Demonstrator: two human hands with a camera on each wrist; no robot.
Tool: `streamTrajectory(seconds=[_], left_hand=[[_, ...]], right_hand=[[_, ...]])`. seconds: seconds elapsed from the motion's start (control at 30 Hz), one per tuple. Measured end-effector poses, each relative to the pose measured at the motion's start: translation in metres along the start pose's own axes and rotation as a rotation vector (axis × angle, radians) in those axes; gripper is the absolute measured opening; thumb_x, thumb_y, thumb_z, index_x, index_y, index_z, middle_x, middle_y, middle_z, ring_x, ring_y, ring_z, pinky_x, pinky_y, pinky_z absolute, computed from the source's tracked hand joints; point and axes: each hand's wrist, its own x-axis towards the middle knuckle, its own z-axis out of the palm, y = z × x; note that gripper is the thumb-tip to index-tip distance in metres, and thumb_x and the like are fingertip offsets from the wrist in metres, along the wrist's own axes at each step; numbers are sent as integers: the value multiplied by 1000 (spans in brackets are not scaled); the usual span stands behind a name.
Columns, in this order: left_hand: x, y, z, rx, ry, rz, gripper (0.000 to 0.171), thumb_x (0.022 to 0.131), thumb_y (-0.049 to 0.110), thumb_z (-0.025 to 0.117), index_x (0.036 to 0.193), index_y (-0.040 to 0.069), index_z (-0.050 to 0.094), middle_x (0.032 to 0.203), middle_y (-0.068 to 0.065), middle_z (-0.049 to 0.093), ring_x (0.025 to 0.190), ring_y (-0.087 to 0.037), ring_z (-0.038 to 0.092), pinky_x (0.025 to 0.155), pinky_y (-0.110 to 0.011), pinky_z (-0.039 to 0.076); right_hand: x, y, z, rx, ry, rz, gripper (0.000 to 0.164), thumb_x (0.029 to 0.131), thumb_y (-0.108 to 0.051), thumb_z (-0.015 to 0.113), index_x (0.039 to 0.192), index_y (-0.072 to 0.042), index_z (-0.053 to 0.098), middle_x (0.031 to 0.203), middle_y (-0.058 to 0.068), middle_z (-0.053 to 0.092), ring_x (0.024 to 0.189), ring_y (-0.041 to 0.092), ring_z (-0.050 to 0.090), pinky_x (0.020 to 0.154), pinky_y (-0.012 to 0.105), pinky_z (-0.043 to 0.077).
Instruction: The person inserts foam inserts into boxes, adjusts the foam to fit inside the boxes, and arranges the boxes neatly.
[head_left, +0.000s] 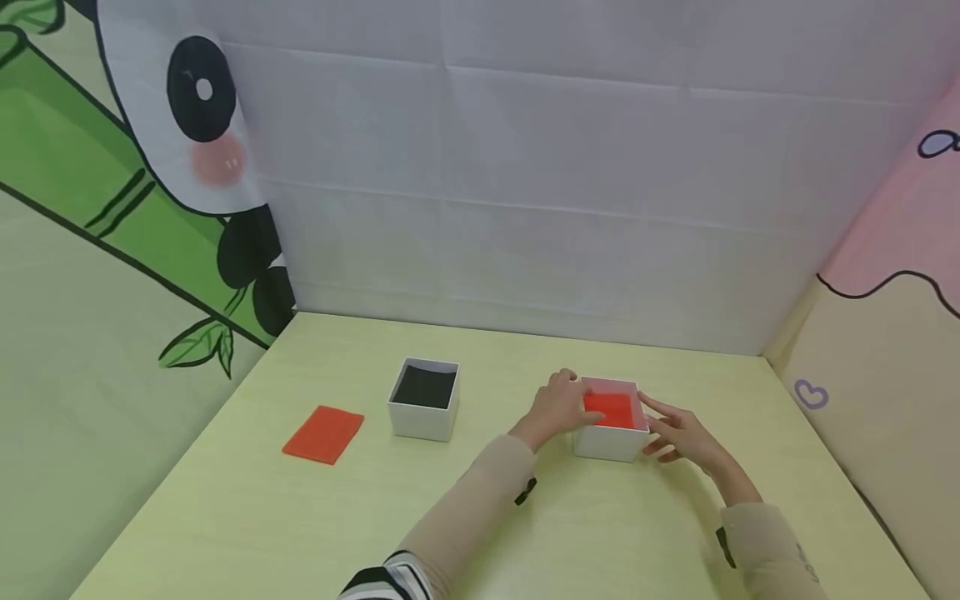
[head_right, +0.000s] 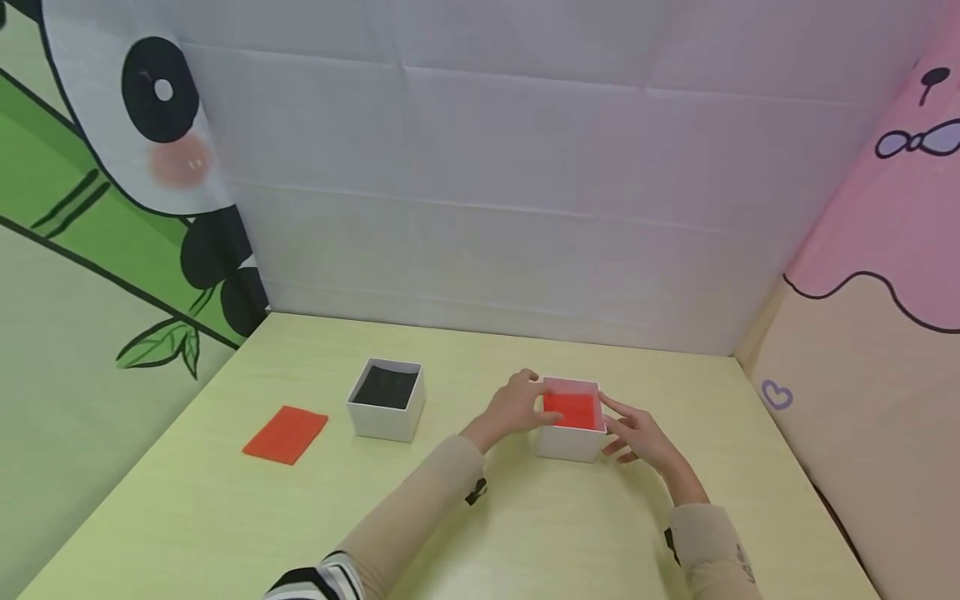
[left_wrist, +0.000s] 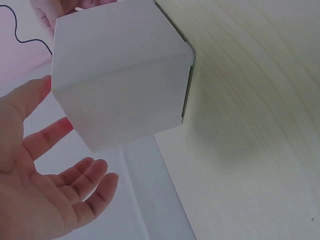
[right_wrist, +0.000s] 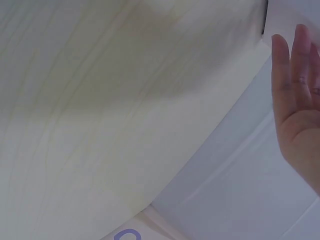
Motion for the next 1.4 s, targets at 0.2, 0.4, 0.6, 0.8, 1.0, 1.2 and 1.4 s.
streamTrajectory(seconds=[0.2,0.4,0.6,0.8,1.0,1.2,1.4], left_hand=[[-11,-8,0,-100,11,44,43,82,40,62,120,20,58,128,-6,42,115,-20,40,85,-32,42],[-24,-13,-2,-123,62,135,43,84,37,61,121,16,57,126,-8,45,112,-22,43,85,-32,42],[-36,-14,-5,-147,67,139,46,84,37,60,124,15,55,124,-5,47,112,-19,43,86,-31,41],[-48,-18,-8,-177,85,124,46,84,38,60,124,15,55,125,-5,46,114,-19,42,88,-31,40],[-61,-23,-13,-225,111,138,42,84,35,61,121,17,57,131,-8,40,111,-21,45,85,-32,43],[-73,-26,-21,-205,116,157,41,83,35,62,120,17,59,131,-6,41,112,-20,45,87,-33,41],[-87,-31,-26,-170,111,177,38,84,34,62,116,15,61,127,-6,45,116,-21,41,91,-33,37]], right_hand=[[-1,2,0,-1,10,3,54,95,-16,46,141,-5,19,112,29,52,79,42,59,63,46,49],[-2,2,0,-7,15,17,56,94,-19,47,141,-6,19,118,33,46,81,41,59,65,44,50],[-3,1,1,-9,22,19,57,94,-20,47,141,-6,18,119,33,45,81,40,59,66,45,49],[-3,1,0,-7,20,16,57,94,-20,47,141,-7,18,120,32,45,82,41,59,66,44,49],[-3,1,0,-15,14,10,56,94,-18,46,141,-6,18,118,32,47,80,41,59,64,44,50],[-2,1,1,-11,15,7,56,94,-18,46,141,-6,18,119,33,46,81,42,59,65,43,50],[-1,1,0,-21,14,2,56,94,-18,46,141,-5,18,118,32,47,80,41,59,64,43,50]])
